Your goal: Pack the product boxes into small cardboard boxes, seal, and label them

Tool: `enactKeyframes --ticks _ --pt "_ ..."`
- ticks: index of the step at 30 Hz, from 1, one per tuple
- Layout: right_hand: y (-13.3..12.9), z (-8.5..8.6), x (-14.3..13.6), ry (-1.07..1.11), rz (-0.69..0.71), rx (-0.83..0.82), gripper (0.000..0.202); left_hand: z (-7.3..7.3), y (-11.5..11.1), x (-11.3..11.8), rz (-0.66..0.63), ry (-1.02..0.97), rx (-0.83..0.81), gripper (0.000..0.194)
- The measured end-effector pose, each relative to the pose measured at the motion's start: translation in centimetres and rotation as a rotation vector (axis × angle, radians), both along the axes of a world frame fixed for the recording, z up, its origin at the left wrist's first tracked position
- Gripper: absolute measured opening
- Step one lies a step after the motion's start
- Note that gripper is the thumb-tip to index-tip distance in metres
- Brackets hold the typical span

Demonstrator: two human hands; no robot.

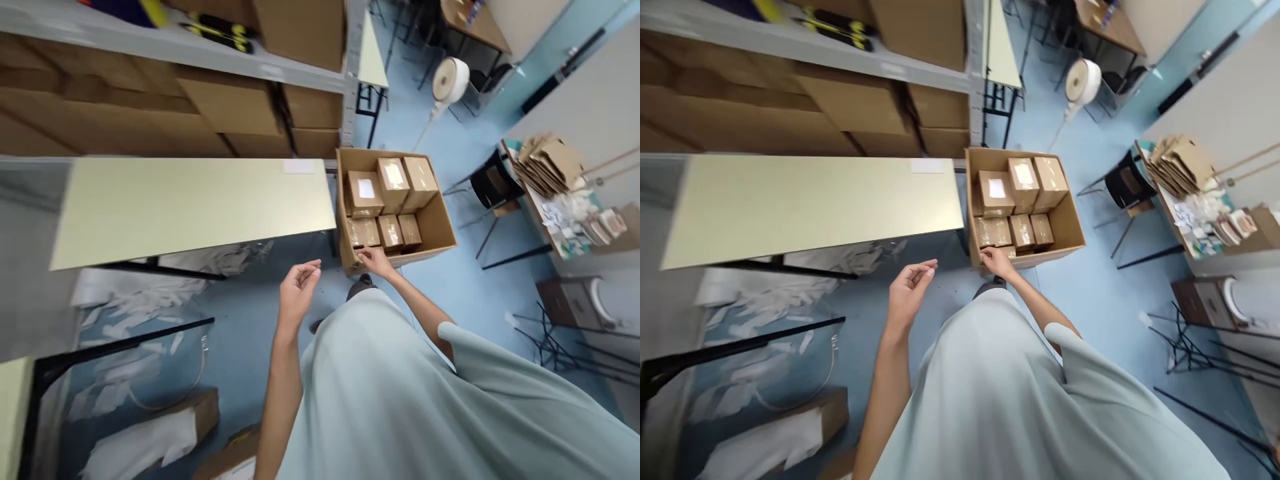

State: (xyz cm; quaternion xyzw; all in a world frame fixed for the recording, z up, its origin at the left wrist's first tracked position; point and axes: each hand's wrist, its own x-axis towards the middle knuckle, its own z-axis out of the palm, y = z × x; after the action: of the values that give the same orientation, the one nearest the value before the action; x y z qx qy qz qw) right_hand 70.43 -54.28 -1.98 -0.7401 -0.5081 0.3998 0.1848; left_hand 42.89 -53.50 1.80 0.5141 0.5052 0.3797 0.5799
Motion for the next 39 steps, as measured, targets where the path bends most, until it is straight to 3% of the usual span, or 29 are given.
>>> enactKeyframes --ticks 4,8,13,18,22,26,28,31,34,39 --pt "-2.5 -0.9 6.2 -0.051 -0.123 -0.034 0.035 -1.0 1.1 5.0 -0.119 -0.003 -0.002 0.042" --pt "-2.9 -1.7 13.0 -0.139 -0.170 -0.125 0.035 -2.8 1.9 9.9 -0.126 0.007 -0.011 0.039" --pt "-1.5 -3.1 22.8 -0.321 -0.161 -0.202 0.038 -7.7 2.7 17.0 -0.096 0.058 -0.137 0.034" --pt "-0.9 -5.0 31.4 -0.396 -0.097 -0.308 0.041 -12.5 1.9 24.1 -0.097 0.137 -0.328 0.026" --pt "-0.4 -6.8 35.1 -0.371 -0.013 -0.426 0.040 -13.9 1.7 28.3 -0.119 0.148 -0.433 0.022" --pt "0.5 -8.9 36.4 -0.333 0.067 -0.469 0.042 -14.6 2.8 31.8 -0.209 0.212 -0.495 0.013" --pt "1.2 -10.0 36.6 -0.311 0.105 -0.477 0.043 -15.7 3.6 33.6 -0.235 0.251 -0.517 0.012" --pt "2.6 -11.7 36.5 -0.255 0.175 -0.479 0.044 -18.9 5.4 36.2 -0.228 0.286 -0.572 0.004" --pt "5.1 -14.5 36.5 -0.208 0.279 -0.486 0.043 -23.8 7.8 38.3 -0.200 0.322 -0.663 0.012" --pt "11.9 -22.5 37.0 -0.206 0.367 -0.389 0.046 -33.1 11.3 41.4 0.048 0.230 -1.107 0.020"
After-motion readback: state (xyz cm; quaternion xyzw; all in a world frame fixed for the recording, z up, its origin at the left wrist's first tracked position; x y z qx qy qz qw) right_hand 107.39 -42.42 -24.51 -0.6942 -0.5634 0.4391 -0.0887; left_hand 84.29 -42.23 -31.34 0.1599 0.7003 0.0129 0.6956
